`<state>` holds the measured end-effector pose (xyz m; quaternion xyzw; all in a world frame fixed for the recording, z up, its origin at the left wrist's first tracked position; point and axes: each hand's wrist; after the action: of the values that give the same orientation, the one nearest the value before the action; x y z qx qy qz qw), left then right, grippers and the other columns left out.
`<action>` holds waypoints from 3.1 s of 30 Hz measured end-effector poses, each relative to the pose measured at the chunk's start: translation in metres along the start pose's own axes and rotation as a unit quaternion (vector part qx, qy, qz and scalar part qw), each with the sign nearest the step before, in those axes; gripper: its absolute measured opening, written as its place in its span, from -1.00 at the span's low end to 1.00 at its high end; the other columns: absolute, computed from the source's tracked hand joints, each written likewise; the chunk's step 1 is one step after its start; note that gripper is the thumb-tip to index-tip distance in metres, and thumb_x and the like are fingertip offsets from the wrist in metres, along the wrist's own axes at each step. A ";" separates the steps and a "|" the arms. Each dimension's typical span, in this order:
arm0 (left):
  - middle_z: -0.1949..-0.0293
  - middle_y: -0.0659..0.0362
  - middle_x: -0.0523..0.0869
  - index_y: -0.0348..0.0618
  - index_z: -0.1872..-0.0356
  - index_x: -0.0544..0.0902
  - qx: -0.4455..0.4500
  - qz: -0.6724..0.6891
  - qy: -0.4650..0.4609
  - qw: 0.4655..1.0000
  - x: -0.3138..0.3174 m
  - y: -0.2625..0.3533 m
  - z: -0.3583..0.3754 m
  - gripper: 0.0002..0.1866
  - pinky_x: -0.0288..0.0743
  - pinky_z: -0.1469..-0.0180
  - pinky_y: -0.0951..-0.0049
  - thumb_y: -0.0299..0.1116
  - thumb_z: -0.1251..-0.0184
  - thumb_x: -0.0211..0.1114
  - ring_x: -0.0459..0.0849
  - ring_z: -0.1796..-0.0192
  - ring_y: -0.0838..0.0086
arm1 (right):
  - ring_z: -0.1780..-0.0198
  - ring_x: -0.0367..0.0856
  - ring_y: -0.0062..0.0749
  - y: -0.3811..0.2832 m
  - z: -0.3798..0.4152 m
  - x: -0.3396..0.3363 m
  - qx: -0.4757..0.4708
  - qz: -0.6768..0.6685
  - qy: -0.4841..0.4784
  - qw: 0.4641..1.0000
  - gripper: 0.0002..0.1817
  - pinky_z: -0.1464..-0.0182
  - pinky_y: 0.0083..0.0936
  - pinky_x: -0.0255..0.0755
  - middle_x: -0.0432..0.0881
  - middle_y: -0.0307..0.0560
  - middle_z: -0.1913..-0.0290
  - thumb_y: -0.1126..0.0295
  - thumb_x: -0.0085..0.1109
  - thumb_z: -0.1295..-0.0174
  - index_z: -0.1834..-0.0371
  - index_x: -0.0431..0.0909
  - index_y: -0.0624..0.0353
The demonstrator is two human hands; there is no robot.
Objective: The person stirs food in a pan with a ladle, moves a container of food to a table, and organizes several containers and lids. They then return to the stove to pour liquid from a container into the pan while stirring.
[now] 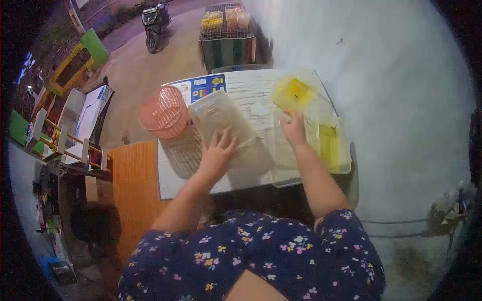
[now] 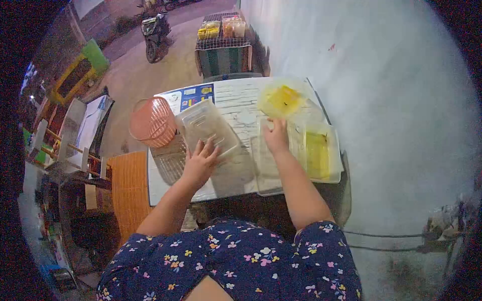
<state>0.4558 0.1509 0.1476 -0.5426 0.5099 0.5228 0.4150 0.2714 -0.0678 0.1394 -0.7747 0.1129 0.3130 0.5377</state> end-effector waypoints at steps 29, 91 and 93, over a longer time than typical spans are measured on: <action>-0.36 -0.02 0.27 -0.13 -0.27 0.37 0.026 0.140 0.140 0.980 -0.008 0.007 -0.029 -0.51 -0.12 -0.42 -0.08 -0.29 -0.32 0.15 0.13 -0.44 0.07 | 0.10 0.59 -0.09 -0.022 0.063 -0.042 -0.110 -0.028 -0.107 0.988 -0.67 0.04 -0.30 0.48 0.51 -0.02 -0.03 0.30 0.10 -0.25 -0.06 0.48 0.13; 0.02 0.11 0.54 -0.12 0.07 0.52 0.329 0.097 -0.016 0.939 0.045 0.127 -0.023 -0.58 0.35 -0.14 0.22 -0.14 -0.07 0.32 0.47 -0.11 0.23 | 0.55 0.55 -0.50 0.143 0.137 -0.186 0.268 -0.267 0.297 0.877 -0.75 0.53 -0.55 0.49 0.54 -0.16 0.51 0.30 0.11 -0.29 0.31 0.51 0.32; 0.03 0.11 0.53 -0.12 0.04 0.49 0.333 0.074 -0.052 0.938 0.051 0.139 -0.021 -0.51 0.35 -0.12 0.21 -0.09 -0.03 0.35 0.47 -0.11 0.22 | 0.60 0.54 -0.52 0.142 0.142 -0.185 0.267 -0.167 0.276 0.908 -0.73 0.56 -0.55 0.46 0.53 -0.18 0.56 0.27 0.11 -0.29 0.35 0.51 0.31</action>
<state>0.3182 0.1050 0.1105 -0.3062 0.6714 0.3793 0.5582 0.0028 -0.0261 0.1113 -0.6653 0.2053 -0.0494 0.7161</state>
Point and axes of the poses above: each hand's wrist, its own z-axis away from the middle knuckle, its own x-axis out of the palm, y = z × x
